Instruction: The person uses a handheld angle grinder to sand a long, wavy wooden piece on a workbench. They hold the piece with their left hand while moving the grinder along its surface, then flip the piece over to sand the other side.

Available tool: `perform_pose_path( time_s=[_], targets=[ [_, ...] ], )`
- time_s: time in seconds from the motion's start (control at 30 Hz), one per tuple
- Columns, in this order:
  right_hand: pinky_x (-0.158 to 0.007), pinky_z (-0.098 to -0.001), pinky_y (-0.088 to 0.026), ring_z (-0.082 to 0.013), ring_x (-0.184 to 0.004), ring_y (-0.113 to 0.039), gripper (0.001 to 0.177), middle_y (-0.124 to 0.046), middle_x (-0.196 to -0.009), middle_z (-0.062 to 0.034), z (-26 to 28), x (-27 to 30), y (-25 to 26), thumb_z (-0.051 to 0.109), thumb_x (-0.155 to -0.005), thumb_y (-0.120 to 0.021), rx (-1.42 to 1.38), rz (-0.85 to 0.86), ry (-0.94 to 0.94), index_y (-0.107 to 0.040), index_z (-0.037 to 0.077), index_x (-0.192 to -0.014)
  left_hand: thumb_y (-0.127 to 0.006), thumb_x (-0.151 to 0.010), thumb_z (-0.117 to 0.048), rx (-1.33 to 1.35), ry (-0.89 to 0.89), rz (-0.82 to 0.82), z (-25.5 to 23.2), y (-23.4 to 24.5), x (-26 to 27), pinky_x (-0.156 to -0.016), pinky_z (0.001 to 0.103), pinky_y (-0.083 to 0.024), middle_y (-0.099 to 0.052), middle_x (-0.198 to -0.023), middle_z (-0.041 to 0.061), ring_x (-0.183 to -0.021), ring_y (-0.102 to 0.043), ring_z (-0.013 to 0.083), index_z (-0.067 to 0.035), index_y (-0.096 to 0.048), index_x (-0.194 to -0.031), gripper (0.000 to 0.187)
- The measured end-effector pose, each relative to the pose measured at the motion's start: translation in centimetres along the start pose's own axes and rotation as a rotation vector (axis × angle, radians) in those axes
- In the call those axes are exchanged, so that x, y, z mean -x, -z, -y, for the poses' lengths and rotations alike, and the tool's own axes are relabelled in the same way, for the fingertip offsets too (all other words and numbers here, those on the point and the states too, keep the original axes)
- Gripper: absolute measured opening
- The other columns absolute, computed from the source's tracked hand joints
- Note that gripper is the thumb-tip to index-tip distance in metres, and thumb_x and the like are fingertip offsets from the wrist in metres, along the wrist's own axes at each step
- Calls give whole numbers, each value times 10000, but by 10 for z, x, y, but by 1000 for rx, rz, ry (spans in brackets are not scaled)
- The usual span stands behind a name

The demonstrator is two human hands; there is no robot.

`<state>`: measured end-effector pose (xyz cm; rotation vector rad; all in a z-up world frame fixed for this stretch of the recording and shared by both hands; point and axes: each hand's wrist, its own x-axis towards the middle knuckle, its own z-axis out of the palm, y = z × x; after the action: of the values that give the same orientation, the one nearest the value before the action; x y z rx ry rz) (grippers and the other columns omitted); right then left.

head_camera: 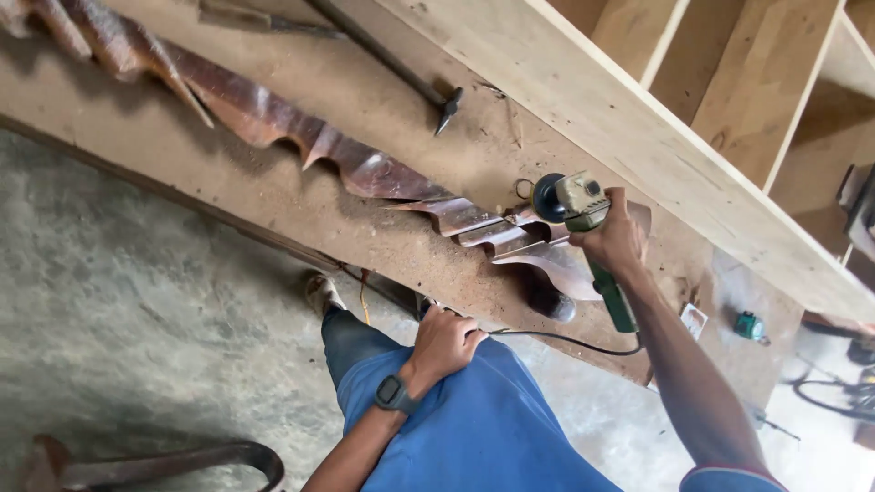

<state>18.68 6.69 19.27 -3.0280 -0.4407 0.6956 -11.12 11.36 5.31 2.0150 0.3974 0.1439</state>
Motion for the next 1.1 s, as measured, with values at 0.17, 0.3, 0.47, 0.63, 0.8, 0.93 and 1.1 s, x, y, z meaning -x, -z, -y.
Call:
perform_pose_path(
  time_s=[0.17,0.3,0.47,0.63,0.8,0.93,1.1],
  targets=[
    [-1065,-531,-444,-504,-1202,-601,884,-653,-1192,-297,-6,7,-29,294,-672,-887,-92,38,-51,-344,266,-1368,-683,-908,-334,-28,30,94,-13,25,16,-780,394,-465,-607,-547,62,-610,-630,265,-125,-696,-723,279],
    [-1043,-549,-442,-480,-1177,-632,810,-691,-1153,-249,-8,10,-42,263,-711,-868,-107,12,-19,-362,268,-1343,-669,-924,-364,-64,42,141,-11,36,22,-785,390,-476,-643,-580,57,-628,-659,258,-158,-709,-743,278],
    [-1013,-554,-464,-472,-1147,-653,822,-701,-1128,-242,-11,9,-52,294,-704,-858,-111,18,-13,-346,265,-1347,-664,-932,-393,-74,99,165,-9,48,27,-808,384,-470,-638,-567,46,-641,-664,257,-167,-698,-730,305],
    [-993,-559,-471,-487,-1114,-667,801,-703,-1098,-260,-20,3,-59,296,-696,-832,-127,-7,13,-354,252,-1338,-661,-936,-413,-84,127,189,-7,48,21,-823,381,-473,-655,-581,44,-665,-682,252,-165,-711,-755,311],
    [-979,-556,-478,-482,-1098,-676,804,-707,-1065,-235,-26,0,-59,300,-728,-834,-118,-42,-34,-317,268,-1344,-674,-921,-370,-72,129,184,-13,49,13,-845,407,-482,-670,-601,86,-684,-696,282,-145,-730,-780,271],
    [-979,-569,-475,-504,-1094,-671,806,-704,-1038,-264,-19,10,-53,239,-753,-844,-192,-40,-47,-313,242,-1359,-665,-923,-400,-99,129,191,-9,45,11,-849,408,-485,-670,-604,84,-694,-702,282,-148,-726,-778,297],
    [-960,-578,-491,-481,-1098,-677,820,-706,-1077,-230,-21,-2,-73,233,-719,-844,-205,-55,18,-327,262,-1355,-660,-937,-403,-88,117,188,-2,42,15,-846,408,-474,-661,-588,85,-681,-703,279,-144,-735,-794,305]
  ],
)
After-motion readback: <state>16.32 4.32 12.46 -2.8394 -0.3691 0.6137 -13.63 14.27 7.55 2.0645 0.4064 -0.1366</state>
